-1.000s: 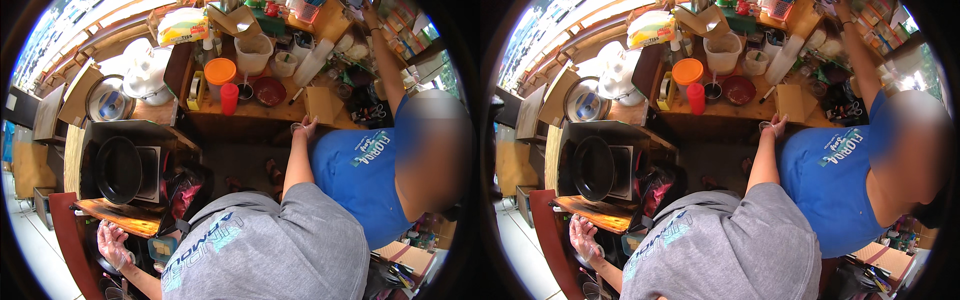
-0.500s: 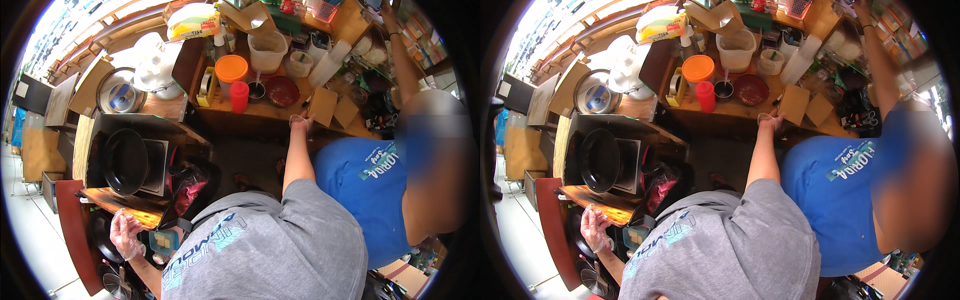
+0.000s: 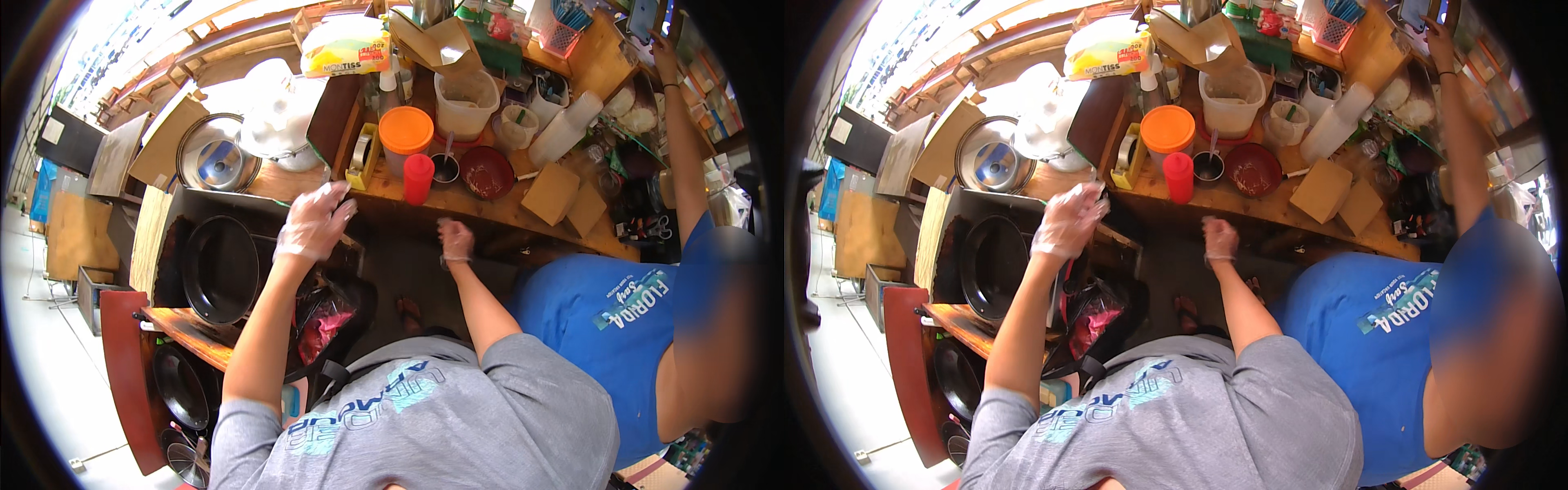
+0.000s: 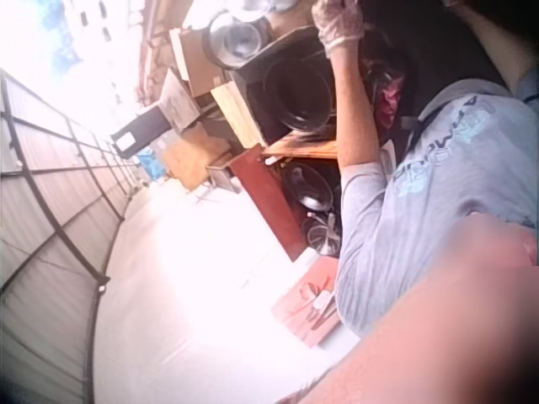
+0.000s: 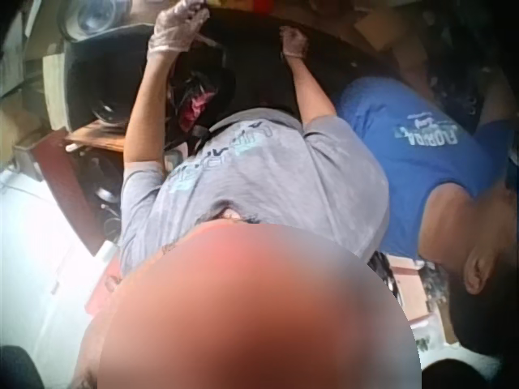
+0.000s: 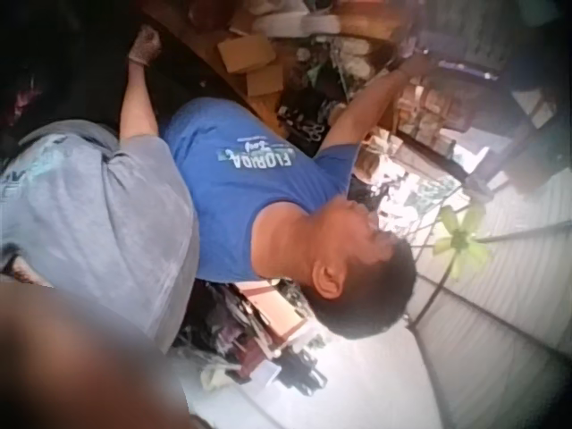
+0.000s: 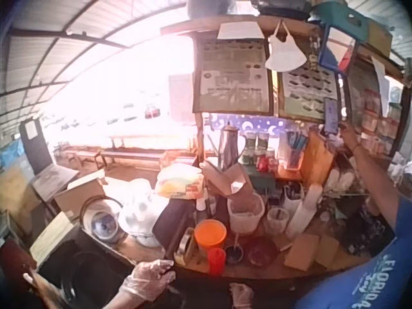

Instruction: The person assembles a takeout order by placing shredded ingredients into a cardboard box, adding a dark granular topping from a container with a pink spoon, and sprinkling a white powder from a small jar. They then close the box and secure it with a rubber band.

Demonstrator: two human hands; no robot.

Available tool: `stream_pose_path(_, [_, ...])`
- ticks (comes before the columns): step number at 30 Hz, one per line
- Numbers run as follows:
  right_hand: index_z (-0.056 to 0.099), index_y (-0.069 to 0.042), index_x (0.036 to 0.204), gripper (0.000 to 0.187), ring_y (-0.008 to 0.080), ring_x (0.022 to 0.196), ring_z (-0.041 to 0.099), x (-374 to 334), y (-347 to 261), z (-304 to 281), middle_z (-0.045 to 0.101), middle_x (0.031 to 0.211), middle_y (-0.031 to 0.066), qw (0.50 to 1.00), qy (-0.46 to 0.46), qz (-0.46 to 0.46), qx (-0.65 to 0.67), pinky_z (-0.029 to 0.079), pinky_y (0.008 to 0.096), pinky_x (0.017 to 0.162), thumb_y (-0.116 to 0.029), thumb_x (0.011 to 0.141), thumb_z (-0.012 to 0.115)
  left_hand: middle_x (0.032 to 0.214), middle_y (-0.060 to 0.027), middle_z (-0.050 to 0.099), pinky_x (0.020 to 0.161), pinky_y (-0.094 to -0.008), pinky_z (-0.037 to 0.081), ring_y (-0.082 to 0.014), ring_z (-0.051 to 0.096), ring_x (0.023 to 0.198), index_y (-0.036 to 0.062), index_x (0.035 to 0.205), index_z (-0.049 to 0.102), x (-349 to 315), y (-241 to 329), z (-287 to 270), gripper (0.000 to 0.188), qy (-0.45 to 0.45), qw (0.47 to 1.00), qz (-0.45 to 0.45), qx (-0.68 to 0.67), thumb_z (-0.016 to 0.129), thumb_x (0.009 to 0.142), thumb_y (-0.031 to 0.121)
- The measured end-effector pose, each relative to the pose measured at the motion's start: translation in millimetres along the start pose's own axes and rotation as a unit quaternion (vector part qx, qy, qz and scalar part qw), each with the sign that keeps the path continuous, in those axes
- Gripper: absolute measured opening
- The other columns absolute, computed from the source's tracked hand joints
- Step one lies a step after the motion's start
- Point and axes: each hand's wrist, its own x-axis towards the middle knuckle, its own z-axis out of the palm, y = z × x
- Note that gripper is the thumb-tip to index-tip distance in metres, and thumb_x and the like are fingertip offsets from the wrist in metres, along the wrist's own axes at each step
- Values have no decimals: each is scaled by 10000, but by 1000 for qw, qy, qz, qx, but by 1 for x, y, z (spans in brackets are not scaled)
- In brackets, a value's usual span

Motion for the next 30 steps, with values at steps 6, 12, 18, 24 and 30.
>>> stream_pose_path(6, [769, -53, 1172, 261, 202, 968, 764, -20, -37, 25, 797, 1084, 101, 967, -203, -117, -97, 593, 344, 895, -156, 934, 736, 1696, -206, 301, 1250, -449, 362, -376, 329, 1558, 195, 1645, 292, 180, 23, 55, 1062, -142, 941, 195, 236, 895, 770, 212])
stream_pose_path(12, [680, -69, 1358, 444, 258, 1222, 691, -18, -53, 42, 697, 1369, 149, 964, -243, -103, 22, 556, 380, 1031, -136, 927, 762, 1726, -192, 246, 1252, -470, 363, -377, 299, 1578, 258, 1696, 143, 256, 40, 89, 1414, -282, 876, 226, 319, 1020, 587, 274])
stream_pose_path(18, [634, -24, 1378, 453, 259, 1240, 672, 0, -57, 43, 687, 1386, 123, 971, -221, -86, 10, 562, 372, 1036, -37, 937, 739, 1646, -241, 346, 1232, -485, 383, -414, 372, 1522, 228, 1669, 223, 267, 46, 89, 1411, -292, 860, 220, 357, 1038, 530, 406])
stream_pose_path(24, [677, -1, 1305, 423, 260, 1198, 698, 8, -47, 51, 735, 1295, 128, 976, -203, -43, 68, 561, 384, 1027, -125, 912, 774, 1622, -266, 359, 1194, -511, 401, -445, 389, 1496, 220, 1662, 204, 255, 45, 97, 1329, -268, 851, 217, 397, 984, 604, 416])
stream_pose_path(30, [698, -8, 1285, 393, 257, 1193, 706, 11, -42, 55, 742, 1286, 124, 975, -204, -36, 76, 562, 376, 1020, -115, 912, 764, 1588, -258, 391, 1104, -552, 468, -447, 415, 1471, 228, 1635, 250, 232, 39, 89, 1273, -269, 882, 159, 353, 978, 607, 411])
